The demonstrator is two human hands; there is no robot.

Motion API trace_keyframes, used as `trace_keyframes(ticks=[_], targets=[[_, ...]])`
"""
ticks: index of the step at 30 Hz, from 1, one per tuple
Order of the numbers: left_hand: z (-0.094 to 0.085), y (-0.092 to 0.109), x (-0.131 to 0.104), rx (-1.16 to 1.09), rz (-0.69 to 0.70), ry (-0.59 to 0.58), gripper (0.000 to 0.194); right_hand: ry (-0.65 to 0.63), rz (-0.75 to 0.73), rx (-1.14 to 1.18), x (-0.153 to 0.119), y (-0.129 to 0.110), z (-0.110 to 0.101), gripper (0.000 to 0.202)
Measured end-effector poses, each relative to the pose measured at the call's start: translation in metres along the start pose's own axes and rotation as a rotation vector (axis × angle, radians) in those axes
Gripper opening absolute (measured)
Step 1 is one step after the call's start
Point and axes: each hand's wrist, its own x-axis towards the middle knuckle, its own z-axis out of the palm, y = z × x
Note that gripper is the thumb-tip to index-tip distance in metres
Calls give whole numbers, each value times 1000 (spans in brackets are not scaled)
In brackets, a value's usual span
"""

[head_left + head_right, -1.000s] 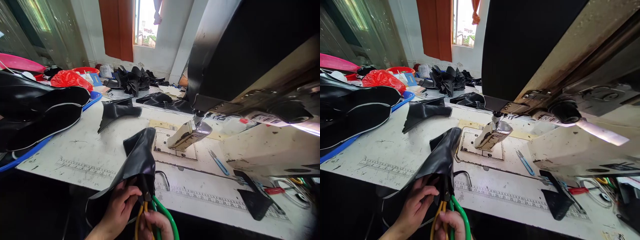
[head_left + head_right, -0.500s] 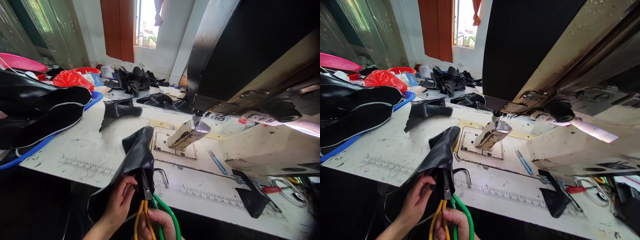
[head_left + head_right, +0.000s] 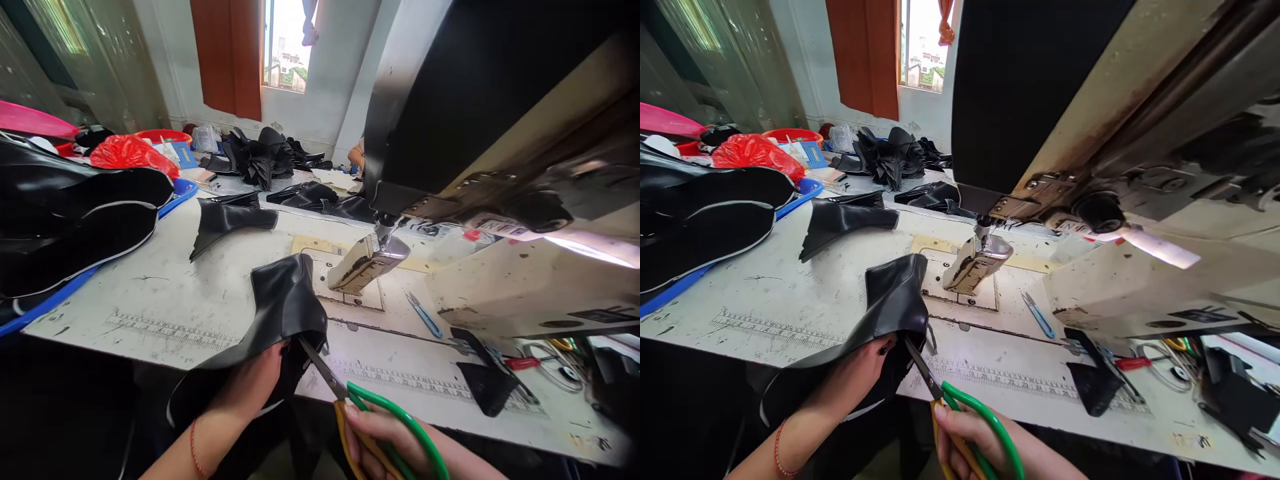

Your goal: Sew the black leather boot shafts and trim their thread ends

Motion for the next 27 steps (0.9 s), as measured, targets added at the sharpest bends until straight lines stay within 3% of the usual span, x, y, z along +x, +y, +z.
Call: trace_keyframes(ticks=[4, 7, 11, 17, 23, 27], targets=[[6, -1, -7, 71, 22, -2, 36, -73, 117, -69, 5, -4, -4, 51], [9, -5, -14, 133, 157, 114, 35, -68, 174, -89, 8, -5, -7, 47], [8, -9, -19, 229, 311, 167, 41, -44, 210, -103, 7, -14, -11, 43], [9, -15, -22, 362, 382, 220, 37, 11, 275, -42, 8, -12, -8, 46], [6, -10, -17, 358, 377, 349, 21, -45, 31, 53, 3, 11, -14, 49], [1, -4, -17, 291, 373, 342, 22, -136, 13, 144, 13, 22, -23, 51]])
